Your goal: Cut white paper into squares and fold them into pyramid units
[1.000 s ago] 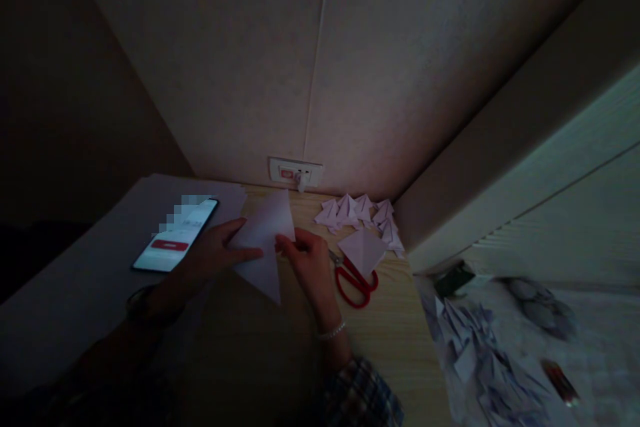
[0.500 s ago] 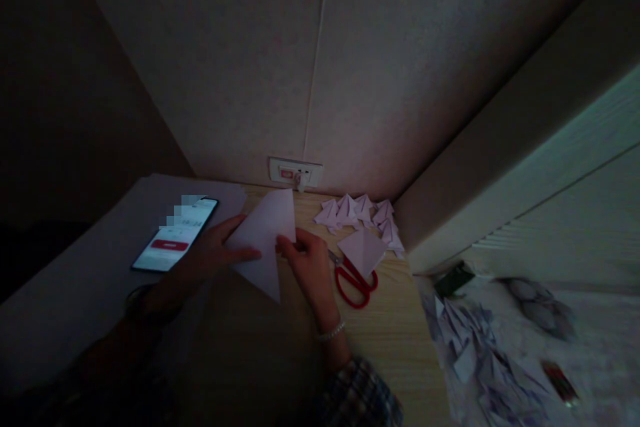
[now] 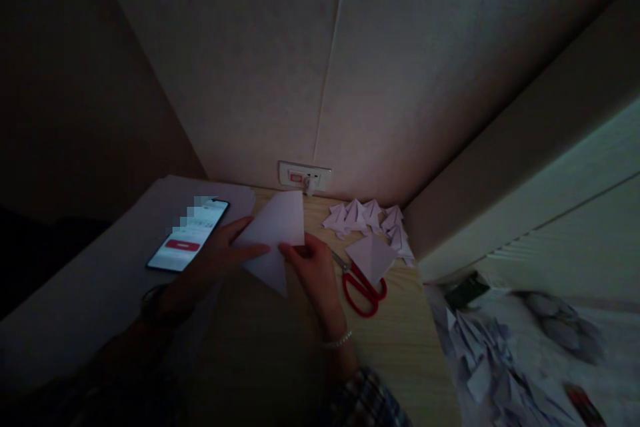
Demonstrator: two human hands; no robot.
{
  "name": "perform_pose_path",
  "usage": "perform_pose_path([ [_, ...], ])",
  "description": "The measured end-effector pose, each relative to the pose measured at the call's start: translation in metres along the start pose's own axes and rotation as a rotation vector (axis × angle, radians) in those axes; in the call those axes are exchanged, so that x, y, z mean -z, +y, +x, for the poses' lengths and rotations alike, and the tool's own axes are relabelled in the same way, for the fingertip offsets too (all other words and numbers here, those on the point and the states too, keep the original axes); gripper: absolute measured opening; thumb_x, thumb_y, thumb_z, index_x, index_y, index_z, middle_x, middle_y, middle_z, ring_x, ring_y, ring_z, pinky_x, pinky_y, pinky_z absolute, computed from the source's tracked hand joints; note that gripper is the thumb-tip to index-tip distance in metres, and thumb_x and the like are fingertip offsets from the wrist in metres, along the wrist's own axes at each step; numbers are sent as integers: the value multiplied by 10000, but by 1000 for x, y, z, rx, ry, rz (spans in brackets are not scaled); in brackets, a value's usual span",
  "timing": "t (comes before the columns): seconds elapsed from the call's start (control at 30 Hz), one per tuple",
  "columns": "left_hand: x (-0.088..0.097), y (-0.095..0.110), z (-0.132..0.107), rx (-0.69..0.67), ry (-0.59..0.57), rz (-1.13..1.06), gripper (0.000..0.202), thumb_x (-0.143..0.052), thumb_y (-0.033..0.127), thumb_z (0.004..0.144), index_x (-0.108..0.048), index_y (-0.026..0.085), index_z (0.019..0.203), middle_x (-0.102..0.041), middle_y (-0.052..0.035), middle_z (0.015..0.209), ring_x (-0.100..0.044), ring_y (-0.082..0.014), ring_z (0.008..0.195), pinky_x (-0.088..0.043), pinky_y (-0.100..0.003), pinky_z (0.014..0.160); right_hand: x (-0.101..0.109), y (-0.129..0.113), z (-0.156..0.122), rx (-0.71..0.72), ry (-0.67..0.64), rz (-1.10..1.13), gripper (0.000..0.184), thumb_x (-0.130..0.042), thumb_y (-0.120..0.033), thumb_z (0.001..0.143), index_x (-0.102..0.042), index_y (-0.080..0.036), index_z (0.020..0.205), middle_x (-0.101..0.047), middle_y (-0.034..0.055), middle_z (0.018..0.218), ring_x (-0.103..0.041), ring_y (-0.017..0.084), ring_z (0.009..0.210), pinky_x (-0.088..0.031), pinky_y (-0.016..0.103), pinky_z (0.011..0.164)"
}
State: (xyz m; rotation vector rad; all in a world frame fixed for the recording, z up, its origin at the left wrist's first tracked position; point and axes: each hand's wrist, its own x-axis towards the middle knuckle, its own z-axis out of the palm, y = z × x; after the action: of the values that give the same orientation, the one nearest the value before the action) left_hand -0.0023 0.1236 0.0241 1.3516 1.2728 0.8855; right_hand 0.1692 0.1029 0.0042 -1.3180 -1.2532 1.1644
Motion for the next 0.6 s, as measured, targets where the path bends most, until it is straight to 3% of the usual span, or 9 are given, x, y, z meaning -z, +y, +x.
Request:
perform_pose_path([
  [0.3, 0, -6, 2, -16, 6, -11, 325, -734, 419, 640, -676, 128, 773, -626, -2, 680, -585, -199, 633, -422, -258, 516, -4, 0, -2, -8, -37, 79, 211, -725, -334, 691, -712, -182, 837, -739, 29, 758, -661, 200, 671, -510, 293, 631],
  [0.6, -2, -7, 4, -89, 55, -73, 227, -734, 325, 606, -661, 158, 741, -649, 11, 706, -602, -182, 683, -450, -247, 592, -5, -3, -3, -57, -14, 9, 171, -737, -300, 647, -714, -171, 757, -719, 26, 658, -643, 204, 615, -487, 283, 564],
])
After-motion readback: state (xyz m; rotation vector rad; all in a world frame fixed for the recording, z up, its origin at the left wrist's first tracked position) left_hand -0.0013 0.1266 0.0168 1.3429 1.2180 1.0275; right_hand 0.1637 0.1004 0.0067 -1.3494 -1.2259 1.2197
